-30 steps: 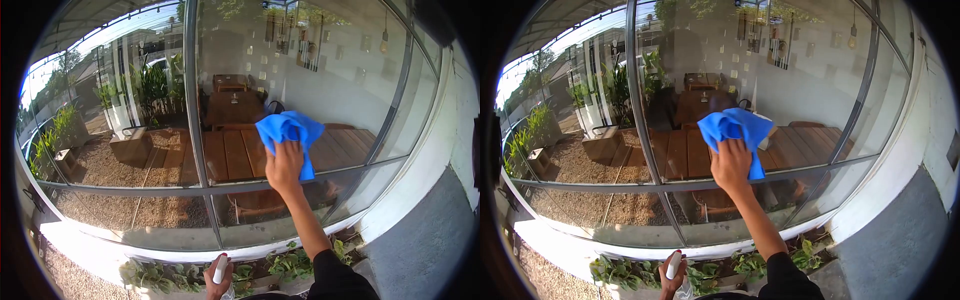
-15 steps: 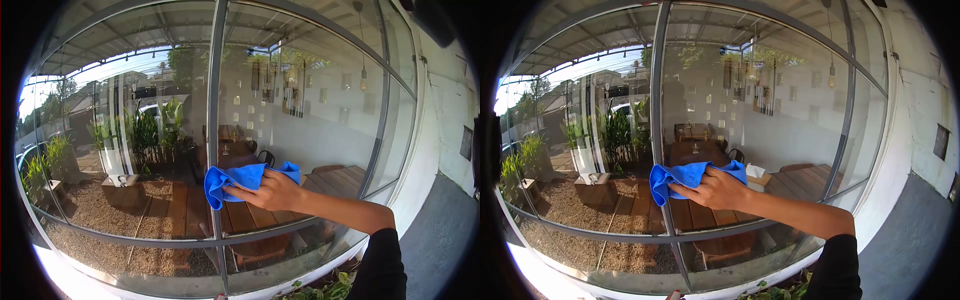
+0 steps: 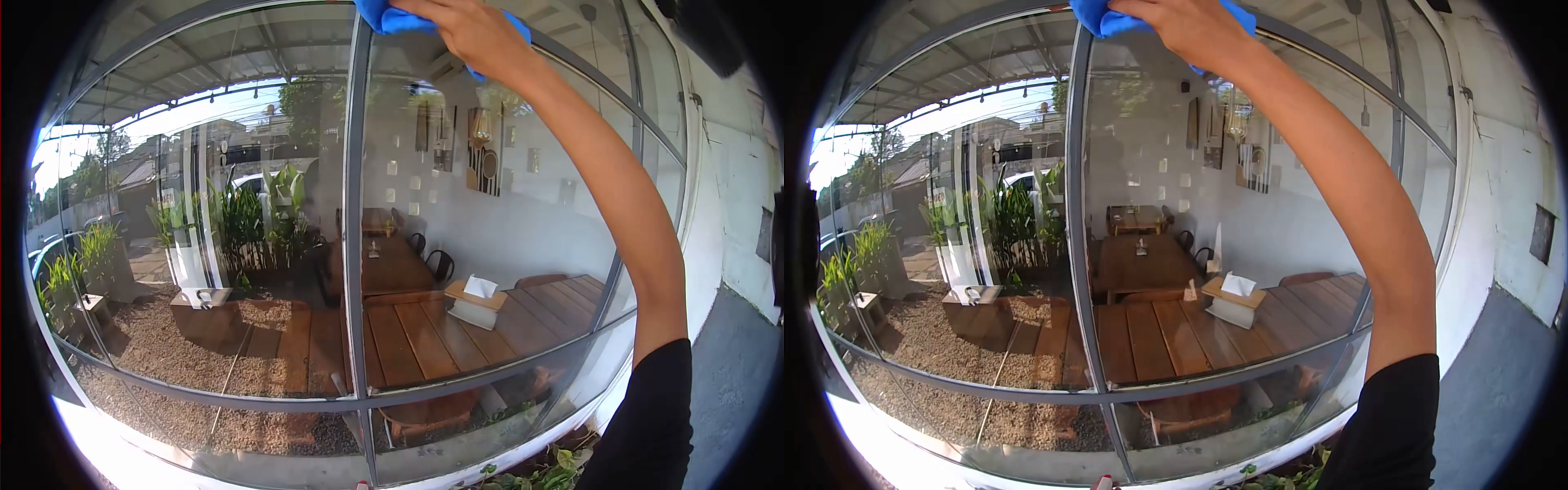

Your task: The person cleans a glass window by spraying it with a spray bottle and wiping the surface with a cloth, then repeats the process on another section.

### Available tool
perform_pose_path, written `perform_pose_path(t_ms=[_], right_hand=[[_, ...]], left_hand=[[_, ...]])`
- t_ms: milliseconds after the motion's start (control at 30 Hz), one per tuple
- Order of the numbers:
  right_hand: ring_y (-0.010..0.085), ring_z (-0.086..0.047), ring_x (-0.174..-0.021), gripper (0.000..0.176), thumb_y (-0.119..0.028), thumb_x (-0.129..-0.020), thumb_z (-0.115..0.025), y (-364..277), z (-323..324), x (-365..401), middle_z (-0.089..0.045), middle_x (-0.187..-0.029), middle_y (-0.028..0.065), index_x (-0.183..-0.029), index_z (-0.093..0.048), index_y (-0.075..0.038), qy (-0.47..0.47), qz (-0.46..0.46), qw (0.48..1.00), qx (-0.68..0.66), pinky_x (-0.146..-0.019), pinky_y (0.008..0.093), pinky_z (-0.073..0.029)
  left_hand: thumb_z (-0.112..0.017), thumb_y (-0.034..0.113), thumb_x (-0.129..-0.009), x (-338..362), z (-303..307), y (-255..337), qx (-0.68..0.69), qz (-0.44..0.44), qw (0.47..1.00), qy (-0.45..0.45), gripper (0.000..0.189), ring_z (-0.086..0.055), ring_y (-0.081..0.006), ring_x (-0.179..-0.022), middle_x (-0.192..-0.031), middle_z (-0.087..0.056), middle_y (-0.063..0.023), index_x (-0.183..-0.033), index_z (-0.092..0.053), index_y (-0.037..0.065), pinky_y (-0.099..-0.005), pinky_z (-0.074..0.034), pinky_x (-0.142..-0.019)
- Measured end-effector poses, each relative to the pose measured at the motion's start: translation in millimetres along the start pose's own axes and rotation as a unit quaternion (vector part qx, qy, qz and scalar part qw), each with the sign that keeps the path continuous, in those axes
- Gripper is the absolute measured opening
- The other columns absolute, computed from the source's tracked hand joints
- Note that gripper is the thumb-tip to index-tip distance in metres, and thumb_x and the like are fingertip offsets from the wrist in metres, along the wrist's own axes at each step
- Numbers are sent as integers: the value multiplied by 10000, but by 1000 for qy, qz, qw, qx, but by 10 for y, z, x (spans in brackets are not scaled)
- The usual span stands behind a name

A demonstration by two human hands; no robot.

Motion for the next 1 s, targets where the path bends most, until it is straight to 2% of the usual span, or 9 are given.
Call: perform_pose_path(t_ms=[100, 233, 300, 400, 467, 567, 800, 933, 1000], right_hand=[[311, -392, -1350, 563, -168, -907, -585, 156, -223, -63, -453, -1430, 145, -1431, -380, -187, -16, -18, 995, -94, -1115, 447, -290], [324, -308, -1422, 672, -218, -935, -589, -85, -621, 211, -374, -1509, 161, -1525, -269, -237, -9, 68, 971, -230, -1186, 478, -188], [280, -568, -1194, 395, -79, -848, -567, -906, -40, 479, -611, -1265, 123, -1242, -598, -81, 87, 62, 994, 30, -974, 389, -485], [283, -570, -1185, 412, -86, -837, -565, -1343, -101, 884, -610, -1253, 141, -1248, -592, -73, 55, 69, 996, 2, -982, 399, -467], [291, -569, -1185, 445, -88, -831, -562, -1677, -160, 1226, -610, -1244, 147, -1274, -571, -48, 20, 48, 997, -50, -996, 413, -446], [283, -553, -1205, 471, -121, -846, -547, -2295, -223, 1889, -588, -1276, 142, -1310, -545, -39, -93, 17, 987, -130, -1029, 428, -408], [232, -503, -1258, 549, -193, -834, -551, -3686, -277, 3531, -571, -1303, 102, -1366, -504, -66, -286, 83, 906, -300, -1101, 430, -324], [209, -505, -1236, 511, -206, -831, -546, -3552, -217, 3234, -579, -1276, 89, -1322, -544, -66, -251, 134, 931, -228, -1034, 388, -387], [190, -525, -1186, 456, -213, -831, -551, -3523, -213, 3249, -567, -1274, 81, -1261, -585, -64, -212, 181, 928, -248, -921, 328, -439]], left_hand=[[-646, 184, -902, -3, 6, 103, -46, -46, 997, 32, 269, -663, -230, -808, -899, -697, -163, -1114, -651, 18, -357, -533, -705], [-662, 180, -892, 1, -56, 164, -67, -37, 997, 12, 272, -661, -249, -781, -870, -687, -178, -1112, -648, 20, -372, -526, -680], [-674, 173, -884, 16, -108, 193, -88, -63, 994, 10, 278, -658, -259, -759, -869, -681, -183, -1112, -643, 15, -378, -521, -661], [-663, 135, -892, 13, -135, 414, -103, -95, 990, 10, 252, -658, -250, -760, -913, -681, -176, -1113, -643, 16, -366, -526, -657], [-667, 126, -889, 69, -154, 334, -74, -65, 995, -6, 240, -662, -239, -794, -931, -688, -164, -1107, -651, 27, -359, -529, -694], [-674, 134, -882, 113, -154, 413, -40, -88, 995, -16, 248, -666, -223, -862, -946, -701, -138, -1103, -653, 24, -352, -524, -790], [-683, 132, -868, 261, -202, 254, -77, -148, 986, -1, 313, -675, -220, -883, -969, -710, -132, -1146, -633, -4, -350, -539, -802], [-685, 119, -860, 336, -233, 202, -41, -132, 990, -2, 337, -670, -202, -884, -963, -711, -142, -1160, -623, -23, -339, -539, -786], [-685, 119, -862, 343, -253, 188, -38, -118, 992, -6, 332, -664, -192, -877, -957, -711, -135, -1155, -624, -24, -339, -535, -788]])
Point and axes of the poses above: each hand's wrist, its own x-axis away from the middle knuckle, its own z-axis out of the back of the hand, y = z × x, the point moved 5 cm from there along -x, towards the middle knuckle
